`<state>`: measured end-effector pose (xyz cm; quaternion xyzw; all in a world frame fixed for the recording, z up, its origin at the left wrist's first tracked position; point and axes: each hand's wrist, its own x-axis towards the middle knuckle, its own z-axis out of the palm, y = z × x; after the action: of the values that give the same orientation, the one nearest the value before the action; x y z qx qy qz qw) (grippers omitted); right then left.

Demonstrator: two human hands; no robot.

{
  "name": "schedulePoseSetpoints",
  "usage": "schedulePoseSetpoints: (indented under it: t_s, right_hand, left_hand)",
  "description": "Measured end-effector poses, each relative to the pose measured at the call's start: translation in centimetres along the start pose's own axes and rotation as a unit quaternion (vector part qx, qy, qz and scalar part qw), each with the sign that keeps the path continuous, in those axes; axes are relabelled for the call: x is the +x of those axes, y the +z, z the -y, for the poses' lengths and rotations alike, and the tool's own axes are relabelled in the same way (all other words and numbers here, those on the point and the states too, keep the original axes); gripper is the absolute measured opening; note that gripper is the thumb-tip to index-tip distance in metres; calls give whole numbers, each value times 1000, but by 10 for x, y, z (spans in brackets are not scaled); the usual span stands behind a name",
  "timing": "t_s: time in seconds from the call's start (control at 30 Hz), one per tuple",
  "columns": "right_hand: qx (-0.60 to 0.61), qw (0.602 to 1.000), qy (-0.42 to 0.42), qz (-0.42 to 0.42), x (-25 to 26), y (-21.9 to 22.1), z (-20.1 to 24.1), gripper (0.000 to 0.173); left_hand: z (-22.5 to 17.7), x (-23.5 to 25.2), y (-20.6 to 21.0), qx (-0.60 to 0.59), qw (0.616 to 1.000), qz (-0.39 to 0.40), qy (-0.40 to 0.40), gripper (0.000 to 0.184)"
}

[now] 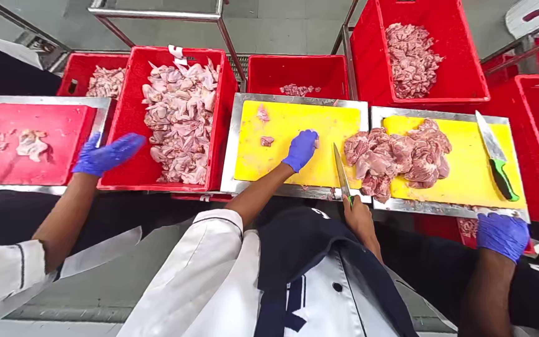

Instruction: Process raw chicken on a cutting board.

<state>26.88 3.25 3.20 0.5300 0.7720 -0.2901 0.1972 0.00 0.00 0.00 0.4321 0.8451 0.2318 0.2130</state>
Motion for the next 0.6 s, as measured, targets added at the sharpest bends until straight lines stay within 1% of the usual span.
schedulePoseSetpoints:
  t_s: [0.07,0.1,0.17,0.2,0.23,0.27,0.3,0.33,0.37,0.4,0.43,0.5,0.53,0.6]
  right_hand:
    - [1,1000,-3,-7,2,0,1,56]
    - [7,1000,-2,-8,1,0,1,56]
    - [17,1000,-1,-8,3,0,2,55]
    - [20,1000,1,-6,4,0,3,56]
    - [20,1000,1,-4,5,0,4,56]
    - [18,1000,1,-3,6,0,4,56]
    - [16,1000,1,-2,7,0,4,56]
    - [12,1000,0,-2,8,-1,5,56]
    - [9,1000,0,-2,7,-2,6,55]
    - [7,1000,-2,-2,7,-4,8,55]
    - [7,1000,-7,-6,7,-5,11,55]
    - [-2,1000,-28,-11,3,-7,15,56]
    - [-9,999,-46,-12,3,-10,20,57]
    - [-35,996,-82,-6,1,-17,33,59]
  left_hand:
    - [-5,11,-30,-54,998,-22,8,26]
    - [-8,12,-45,-86,995,-40,28,23]
    - [-3,14,-62,-163,979,-80,99,21]
    - [3,14,-64,-194,967,-83,139,20]
    - [12,11,-64,-205,961,-71,169,19]
    - [24,7,-60,-188,964,-47,184,18]
    - [38,0,-53,-145,973,-15,181,21]
    - [53,-8,-44,-91,982,19,166,28]
    - [67,-18,-33,-57,986,32,152,35]
    - [75,-29,-25,-51,989,19,134,40]
    - [77,-35,-22,-52,993,-6,110,42]
    - [69,-43,-20,-66,995,-53,56,35]
    - [64,-40,-18,-74,993,-74,46,31]
    - [56,-28,-11,-94,990,-90,58,26]
